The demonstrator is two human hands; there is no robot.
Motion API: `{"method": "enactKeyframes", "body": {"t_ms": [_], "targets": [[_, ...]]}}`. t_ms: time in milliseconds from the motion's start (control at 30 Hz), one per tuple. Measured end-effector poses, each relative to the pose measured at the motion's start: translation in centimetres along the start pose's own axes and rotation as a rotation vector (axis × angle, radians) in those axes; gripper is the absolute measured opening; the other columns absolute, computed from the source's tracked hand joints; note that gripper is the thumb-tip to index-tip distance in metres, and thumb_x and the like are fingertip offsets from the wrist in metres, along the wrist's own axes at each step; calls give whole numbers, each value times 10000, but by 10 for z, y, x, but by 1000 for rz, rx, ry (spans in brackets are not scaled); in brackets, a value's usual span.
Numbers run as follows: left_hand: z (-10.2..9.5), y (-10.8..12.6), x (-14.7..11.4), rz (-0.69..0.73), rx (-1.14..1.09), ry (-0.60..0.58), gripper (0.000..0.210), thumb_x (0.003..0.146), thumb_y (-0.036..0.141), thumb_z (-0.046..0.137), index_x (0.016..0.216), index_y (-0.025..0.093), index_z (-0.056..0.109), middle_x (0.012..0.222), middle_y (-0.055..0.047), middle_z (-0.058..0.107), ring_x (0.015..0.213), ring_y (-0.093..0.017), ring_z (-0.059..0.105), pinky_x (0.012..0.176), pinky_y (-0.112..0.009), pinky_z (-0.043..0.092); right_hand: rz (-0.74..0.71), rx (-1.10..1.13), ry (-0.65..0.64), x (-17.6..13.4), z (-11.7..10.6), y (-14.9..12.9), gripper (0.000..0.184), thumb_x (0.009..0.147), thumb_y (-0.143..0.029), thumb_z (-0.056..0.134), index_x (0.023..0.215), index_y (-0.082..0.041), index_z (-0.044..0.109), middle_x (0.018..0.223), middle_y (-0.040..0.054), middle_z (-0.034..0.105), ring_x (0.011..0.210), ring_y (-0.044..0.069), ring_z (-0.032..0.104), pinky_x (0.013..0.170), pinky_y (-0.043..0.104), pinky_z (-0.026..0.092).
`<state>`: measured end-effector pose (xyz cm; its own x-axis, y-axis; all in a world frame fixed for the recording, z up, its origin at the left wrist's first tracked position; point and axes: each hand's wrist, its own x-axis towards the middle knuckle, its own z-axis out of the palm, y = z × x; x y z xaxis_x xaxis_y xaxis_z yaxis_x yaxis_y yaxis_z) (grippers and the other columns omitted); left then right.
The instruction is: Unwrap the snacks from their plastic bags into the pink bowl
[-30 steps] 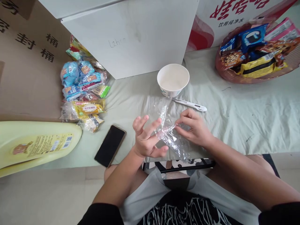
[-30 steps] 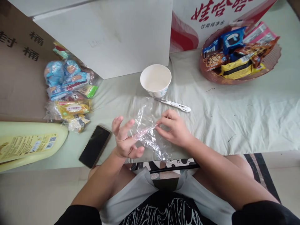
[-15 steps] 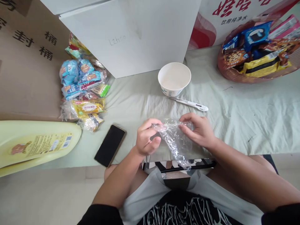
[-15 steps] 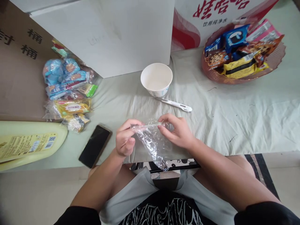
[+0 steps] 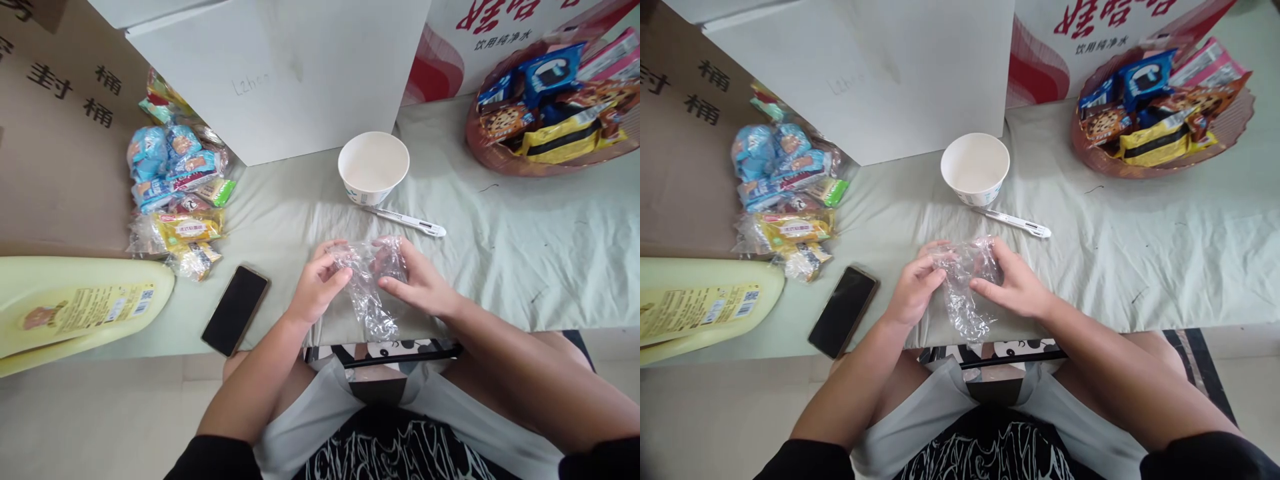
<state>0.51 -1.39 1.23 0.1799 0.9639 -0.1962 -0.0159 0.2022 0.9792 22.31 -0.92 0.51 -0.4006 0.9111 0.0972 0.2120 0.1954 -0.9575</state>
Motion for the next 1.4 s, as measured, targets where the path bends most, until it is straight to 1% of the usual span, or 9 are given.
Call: {"method": "enactKeyframes", "body": {"t_ms": [133, 267, 400, 567, 667, 833, 1033, 1233, 1400], "targets": [[0, -4, -2, 63, 188, -24, 504, 810, 656, 683, 959, 188, 796, 1371, -152, 579, 1343, -344, 515, 1105, -461, 466, 59, -49, 21, 1, 3, 1, 483, 893, -508, 655, 1264, -231, 519, 998, 61, 662, 868, 217, 646, 796, 394, 532], [3, -7, -4, 169, 353, 133, 181, 809, 379, 725, 844, 213, 789, 1317, -96, 609, 1270, -273, 566, 1161, -457, 419, 75, -74, 32, 3, 4, -4, 323, 901, -475, 628, 1091, -217, 586, 884, 36, 649, 761, 183, 608, 700, 342, 497], [5, -6, -1, 106, 65, 182, 148, 775, 232, 643, 704, 212, 771, 1168, -77, 714, 1160, -248, 640, 1014, -383, 510, 158, -65, 100, 5, 4, -7, 194, 939, -371, 551, 825, -214, 556, 673, -14, 548, 607, 131, 504, 582, 290, 415], [7, -5, 6, -59, -288, 199, 201, 747, 327, 667, 626, 180, 730, 779, -63, 743, 830, -212, 693, 797, -323, 537, 183, 14, 127, 5, 4, -6, 166, 917, -378, 577, 900, -213, 570, 705, -15, 556, 615, 129, 500, 571, 282, 406], [7, -4, 7, -31, -290, 164, 264, 755, 412, 738, 666, 166, 706, 805, -66, 738, 812, -202, 687, 750, -308, 539, 186, -30, 42, 4, 4, -5, 179, 880, -381, 621, 849, -212, 569, 686, -19, 545, 607, 127, 487, 556, 281, 391], [2, -4, 7, 87, -521, 396, 342, 780, 474, 771, 802, 221, 543, 970, 1, 722, 781, -132, 672, 669, -257, 543, 267, -56, 67, 5, 4, -6, 246, 913, -387, 536, 740, -213, 527, 604, -25, 516, 548, 120, 476, 524, 281, 380], [6, -7, 4, -255, -470, -70, 667, 676, 518, 866, 1206, 215, 599, 1117, -88, 750, 1035, -268, 721, 876, -391, 572, 244, -95, 114, 6, 5, -8, 274, 893, -372, 545, 680, -229, 449, 584, -39, 466, 536, 110, 442, 516, 269, 351], [10, -8, 7, -276, -327, 1, 288, 713, 341, 819, 914, 159, 720, 821, -40, 767, 769, -196, 733, 768, -327, 577, 212, -127, 157, 6, 3, -8, 216, 890, -373, 548, 742, -218, 523, 614, -29, 511, 558, 118, 462, 536, 272, 366], [6, -7, 9, -204, -277, 19, 289, 716, 389, 831, 840, 165, 698, 783, -21, 740, 690, -137, 679, 674, -260, 552, 231, -139, 16, 7, 2, -8, 250, 876, -444, 570, 794, -208, 575, 665, -4, 604, 600, 138, 538, 574, 284, 408]]}}
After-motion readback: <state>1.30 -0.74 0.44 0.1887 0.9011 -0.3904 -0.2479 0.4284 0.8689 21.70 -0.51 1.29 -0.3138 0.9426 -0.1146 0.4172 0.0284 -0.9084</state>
